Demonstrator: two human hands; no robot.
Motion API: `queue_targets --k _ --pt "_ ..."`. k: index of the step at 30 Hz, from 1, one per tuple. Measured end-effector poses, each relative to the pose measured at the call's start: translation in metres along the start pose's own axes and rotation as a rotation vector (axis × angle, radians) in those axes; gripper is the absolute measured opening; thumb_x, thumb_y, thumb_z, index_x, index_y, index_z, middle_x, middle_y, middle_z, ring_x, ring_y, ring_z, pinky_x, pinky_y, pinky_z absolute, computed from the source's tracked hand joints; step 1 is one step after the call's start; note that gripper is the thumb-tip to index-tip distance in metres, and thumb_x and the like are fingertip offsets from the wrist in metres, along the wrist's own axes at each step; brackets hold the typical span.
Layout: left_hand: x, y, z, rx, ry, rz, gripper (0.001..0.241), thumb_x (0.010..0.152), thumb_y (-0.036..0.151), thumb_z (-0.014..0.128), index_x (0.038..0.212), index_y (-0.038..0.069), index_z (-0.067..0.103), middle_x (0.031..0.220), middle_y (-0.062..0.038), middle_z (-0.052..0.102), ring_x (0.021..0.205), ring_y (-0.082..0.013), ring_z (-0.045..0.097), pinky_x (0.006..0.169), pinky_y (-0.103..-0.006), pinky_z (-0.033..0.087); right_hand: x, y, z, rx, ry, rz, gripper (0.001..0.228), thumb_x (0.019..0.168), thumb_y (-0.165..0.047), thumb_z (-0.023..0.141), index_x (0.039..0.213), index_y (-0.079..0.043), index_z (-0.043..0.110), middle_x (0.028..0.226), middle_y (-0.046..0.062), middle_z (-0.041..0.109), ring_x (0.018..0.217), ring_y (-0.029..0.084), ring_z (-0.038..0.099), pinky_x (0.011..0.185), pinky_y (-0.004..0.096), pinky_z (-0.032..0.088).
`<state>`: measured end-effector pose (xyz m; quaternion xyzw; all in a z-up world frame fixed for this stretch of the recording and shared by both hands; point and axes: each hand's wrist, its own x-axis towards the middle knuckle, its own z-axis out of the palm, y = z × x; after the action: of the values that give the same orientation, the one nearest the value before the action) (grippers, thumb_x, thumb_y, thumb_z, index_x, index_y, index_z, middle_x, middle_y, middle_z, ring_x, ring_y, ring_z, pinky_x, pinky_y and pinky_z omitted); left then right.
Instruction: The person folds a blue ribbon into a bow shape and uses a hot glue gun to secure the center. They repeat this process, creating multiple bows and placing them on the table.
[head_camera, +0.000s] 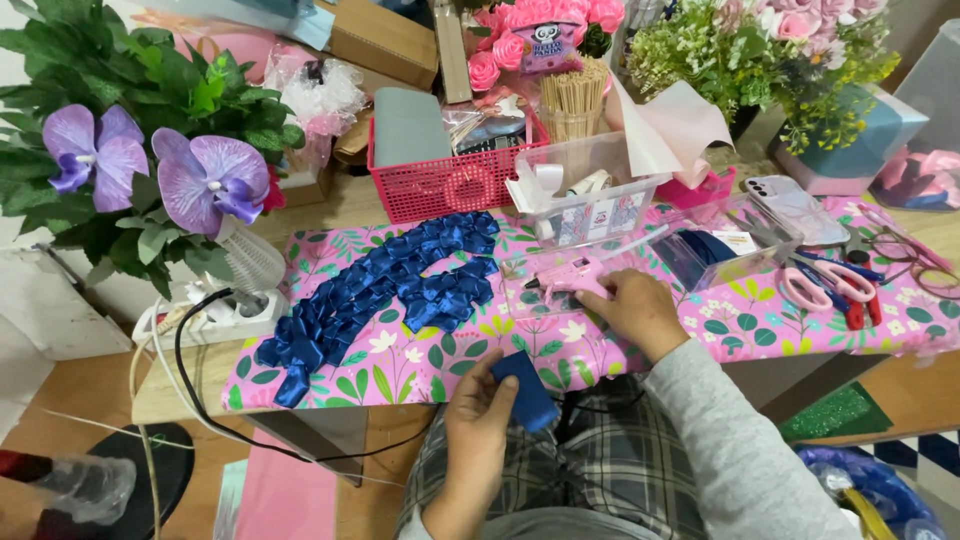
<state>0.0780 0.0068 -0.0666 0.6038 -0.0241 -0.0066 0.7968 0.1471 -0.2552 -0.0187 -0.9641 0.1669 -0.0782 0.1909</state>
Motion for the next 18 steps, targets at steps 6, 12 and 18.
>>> queue_targets --k 6,12,18 --pt "0.002 -0.011 -0.007 -0.154 0.044 -0.037 0.021 0.096 0.01 0.075 0.085 0.012 0.058 0.071 0.004 0.044 0.067 -0.0088 0.04 0.061 -0.0275 0.032 -0.003 0.018 0.026 0.404 0.09 0.009 0.049 0.074 -0.048 0.086 0.104 -0.014 0.067 0.088 -0.002 0.066 0.077 0.014 0.056 0.071 0.032 0.042" --pt "-0.007 0.009 0.001 -0.141 0.046 -0.006 0.018 0.097 0.017 0.072 0.085 0.013 0.059 0.076 0.003 0.049 0.074 -0.0105 0.046 0.07 -0.0289 0.036 -0.081 -0.006 -0.013 1.044 0.121 -0.108 0.021 0.092 -0.016 0.073 0.108 -0.005 0.065 0.074 0.006 0.066 0.062 0.014 0.06 0.056 0.028 0.049" --pt "-0.018 0.012 0.014 -0.171 0.071 -0.072 0.021 0.088 0.007 0.079 0.109 0.005 0.075 0.094 0.002 0.069 0.089 -0.0103 0.062 0.084 -0.0282 0.054 -0.174 -0.008 -0.038 1.908 -0.378 -0.301 0.032 0.092 -0.009 0.072 0.117 0.003 0.055 0.08 0.007 0.042 0.058 0.012 0.041 0.049 0.026 0.032"
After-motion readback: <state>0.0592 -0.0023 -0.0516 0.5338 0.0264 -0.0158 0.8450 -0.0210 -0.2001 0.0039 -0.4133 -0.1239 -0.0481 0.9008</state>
